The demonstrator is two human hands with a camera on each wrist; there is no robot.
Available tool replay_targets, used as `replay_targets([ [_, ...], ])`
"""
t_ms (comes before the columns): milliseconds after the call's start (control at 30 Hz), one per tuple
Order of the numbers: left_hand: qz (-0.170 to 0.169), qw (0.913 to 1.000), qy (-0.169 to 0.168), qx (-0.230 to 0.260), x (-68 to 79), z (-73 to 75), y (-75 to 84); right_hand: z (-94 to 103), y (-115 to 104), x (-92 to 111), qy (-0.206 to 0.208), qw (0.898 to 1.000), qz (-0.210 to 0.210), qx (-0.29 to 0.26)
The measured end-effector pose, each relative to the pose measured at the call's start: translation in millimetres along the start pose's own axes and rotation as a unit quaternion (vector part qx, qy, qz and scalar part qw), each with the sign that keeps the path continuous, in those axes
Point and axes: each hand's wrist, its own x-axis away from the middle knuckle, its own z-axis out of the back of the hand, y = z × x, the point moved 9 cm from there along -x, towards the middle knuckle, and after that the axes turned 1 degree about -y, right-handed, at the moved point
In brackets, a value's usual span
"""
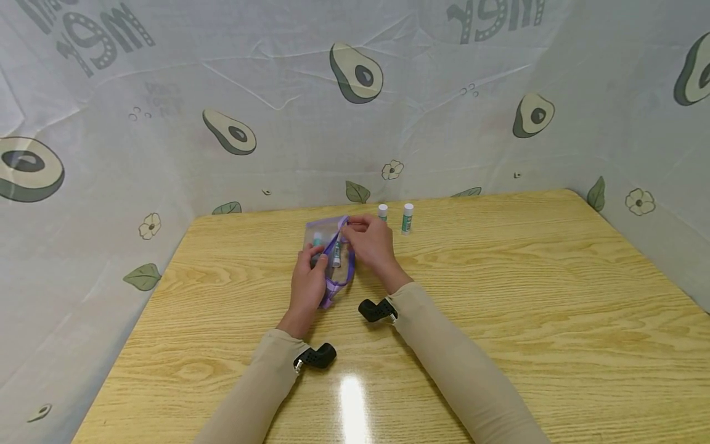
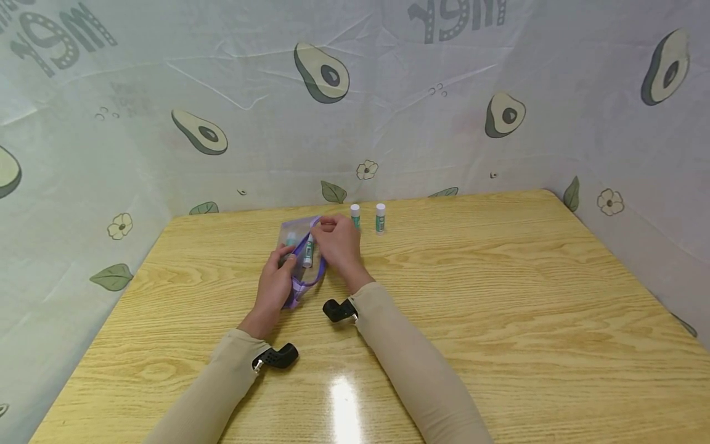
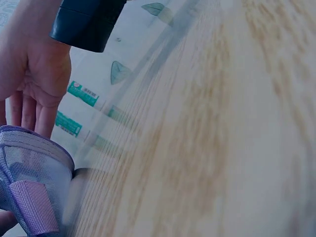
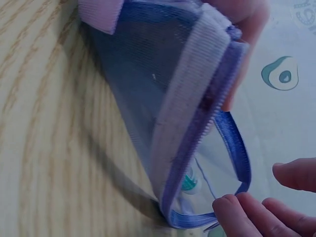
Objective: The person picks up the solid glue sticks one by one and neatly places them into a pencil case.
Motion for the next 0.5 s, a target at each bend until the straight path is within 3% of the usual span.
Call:
replay_targets([
  [500, -0.004, 1.0, -0.003, 0.001, 0.8, 0.2, 0.7, 9.3, -21, -1, -0.004, 0.998, 0.063, 0.002],
])
